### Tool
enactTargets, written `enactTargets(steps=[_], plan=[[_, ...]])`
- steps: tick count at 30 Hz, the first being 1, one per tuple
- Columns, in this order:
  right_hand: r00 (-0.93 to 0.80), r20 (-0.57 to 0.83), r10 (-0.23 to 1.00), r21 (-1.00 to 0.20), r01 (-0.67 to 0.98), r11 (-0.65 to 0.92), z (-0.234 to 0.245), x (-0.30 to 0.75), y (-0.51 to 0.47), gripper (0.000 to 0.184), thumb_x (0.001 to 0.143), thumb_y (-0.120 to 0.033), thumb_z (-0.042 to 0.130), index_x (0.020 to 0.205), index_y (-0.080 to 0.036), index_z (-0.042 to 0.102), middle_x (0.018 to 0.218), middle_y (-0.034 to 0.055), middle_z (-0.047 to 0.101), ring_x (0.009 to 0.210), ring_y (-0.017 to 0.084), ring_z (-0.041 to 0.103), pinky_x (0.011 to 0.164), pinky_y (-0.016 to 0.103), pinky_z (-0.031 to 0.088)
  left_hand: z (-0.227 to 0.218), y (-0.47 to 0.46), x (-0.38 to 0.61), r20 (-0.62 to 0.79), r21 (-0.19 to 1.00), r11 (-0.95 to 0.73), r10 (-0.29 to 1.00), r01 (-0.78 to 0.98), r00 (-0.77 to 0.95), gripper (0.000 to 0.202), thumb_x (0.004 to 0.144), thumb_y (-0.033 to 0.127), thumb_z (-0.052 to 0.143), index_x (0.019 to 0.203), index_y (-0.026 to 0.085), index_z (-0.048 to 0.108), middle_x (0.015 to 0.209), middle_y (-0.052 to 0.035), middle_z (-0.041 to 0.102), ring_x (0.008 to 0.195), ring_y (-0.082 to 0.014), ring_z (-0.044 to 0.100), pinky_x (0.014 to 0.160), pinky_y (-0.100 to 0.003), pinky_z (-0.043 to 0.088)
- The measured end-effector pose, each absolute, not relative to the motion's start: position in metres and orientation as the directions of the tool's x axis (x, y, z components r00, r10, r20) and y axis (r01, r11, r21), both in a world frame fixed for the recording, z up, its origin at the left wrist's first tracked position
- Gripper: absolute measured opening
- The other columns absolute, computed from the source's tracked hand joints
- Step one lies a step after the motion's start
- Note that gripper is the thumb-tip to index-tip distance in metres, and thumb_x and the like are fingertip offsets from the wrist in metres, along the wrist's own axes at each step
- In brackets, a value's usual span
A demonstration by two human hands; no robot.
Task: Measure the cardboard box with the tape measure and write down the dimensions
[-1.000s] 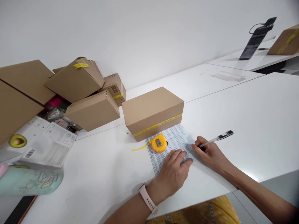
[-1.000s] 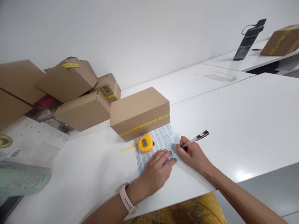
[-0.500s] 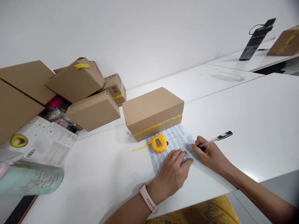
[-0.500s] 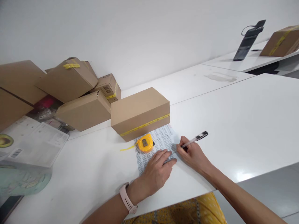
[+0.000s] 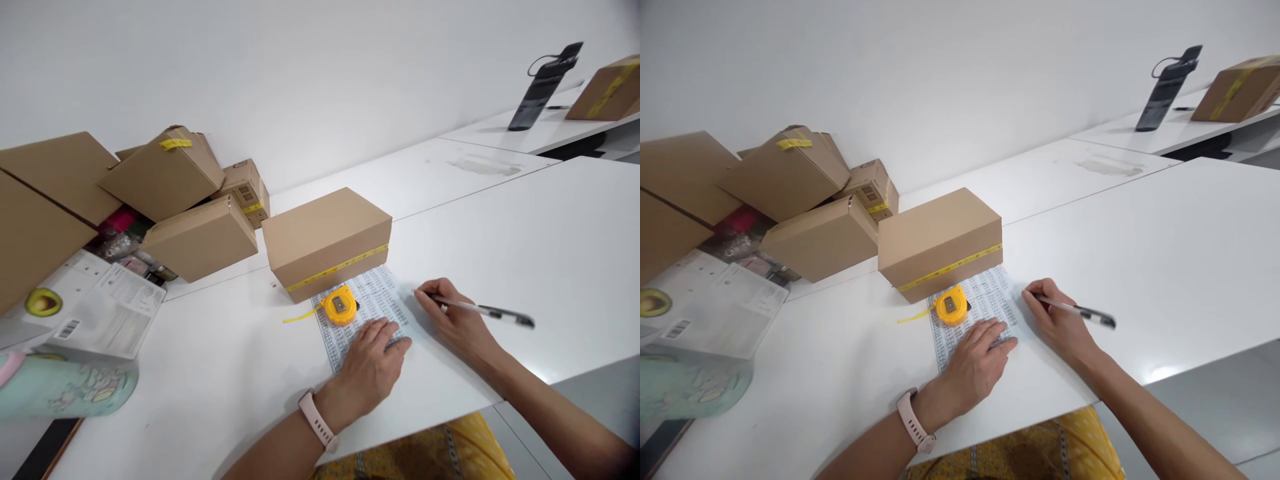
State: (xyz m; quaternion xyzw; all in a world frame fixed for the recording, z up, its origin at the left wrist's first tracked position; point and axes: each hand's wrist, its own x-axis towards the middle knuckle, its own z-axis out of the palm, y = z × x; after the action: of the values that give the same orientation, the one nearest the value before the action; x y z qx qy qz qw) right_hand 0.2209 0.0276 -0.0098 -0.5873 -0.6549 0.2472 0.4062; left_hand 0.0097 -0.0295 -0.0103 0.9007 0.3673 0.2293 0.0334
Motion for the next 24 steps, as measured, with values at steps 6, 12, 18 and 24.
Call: enactTargets(steps=[6,12,18,24], plan=[[-0.014,0.383,0.924,-0.436,0.879,0.194,-0.026,0.237,0.04,0.04,0.085,-0.013,0.039,0.114,-0.023,0.066,0.102,0.0122,0.062,0.094,0.029,0.056,0.078,0.041,0.047,0.0,-0.025,0.0,0.703,0.245,-0.629,0.639,0.738,0.311,0.022,0.092,0.009,0.05,0.107,0.019,0.063,0.11,-0.0105,0.067,0.105,-0.0259,0.059,0.093,-0.045,0.051],[0.025,0.469,0.883,-0.397,0.899,0.185,-0.039,0.237,0.047,0.057,0.079,-0.006,0.038,0.13,-0.019,0.061,0.098,0.0127,0.068,0.092,0.03,0.057,0.078,0.043,0.048,0.004,-0.009,-0.022,0.327,0.628,-0.179,0.944,0.758,-0.048,0.05,0.078,0.023,0.072,0.124,0.02,0.051,0.135,-0.0155,0.054,0.13,-0.0373,0.043,0.107,-0.063,0.032],[0.188,0.509,0.84,-0.548,0.823,0.147,-0.032,0.236,0.048,0.04,0.089,-0.021,0.039,0.12,-0.018,0.064,0.096,0.0123,0.071,0.089,0.029,0.06,0.071,0.04,0.047,0.016,0.0,-0.039,0.14,0.837,-0.103,0.99,0.538,-0.028,0.07,0.074,0.031,0.077,0.134,0.022,0.042,0.128,-0.0145,0.058,0.12,-0.0318,0.054,0.101,-0.051,0.041],[0.086,0.507,0.858,-0.674,0.66,0.332,0.012,0.203,0.023,0.038,0.097,-0.044,0.039,0.092,-0.021,0.069,0.09,0.0102,0.073,0.087,0.027,0.061,0.083,0.043,0.044,0.039,-0.007,-0.044,0.036,0.99,-0.075,0.954,0.121,0.298,0.07,0.083,0.053,0.061,0.139,0.016,0.041,0.102,-0.0097,0.069,0.085,-0.0204,0.066,0.076,-0.032,0.05]])
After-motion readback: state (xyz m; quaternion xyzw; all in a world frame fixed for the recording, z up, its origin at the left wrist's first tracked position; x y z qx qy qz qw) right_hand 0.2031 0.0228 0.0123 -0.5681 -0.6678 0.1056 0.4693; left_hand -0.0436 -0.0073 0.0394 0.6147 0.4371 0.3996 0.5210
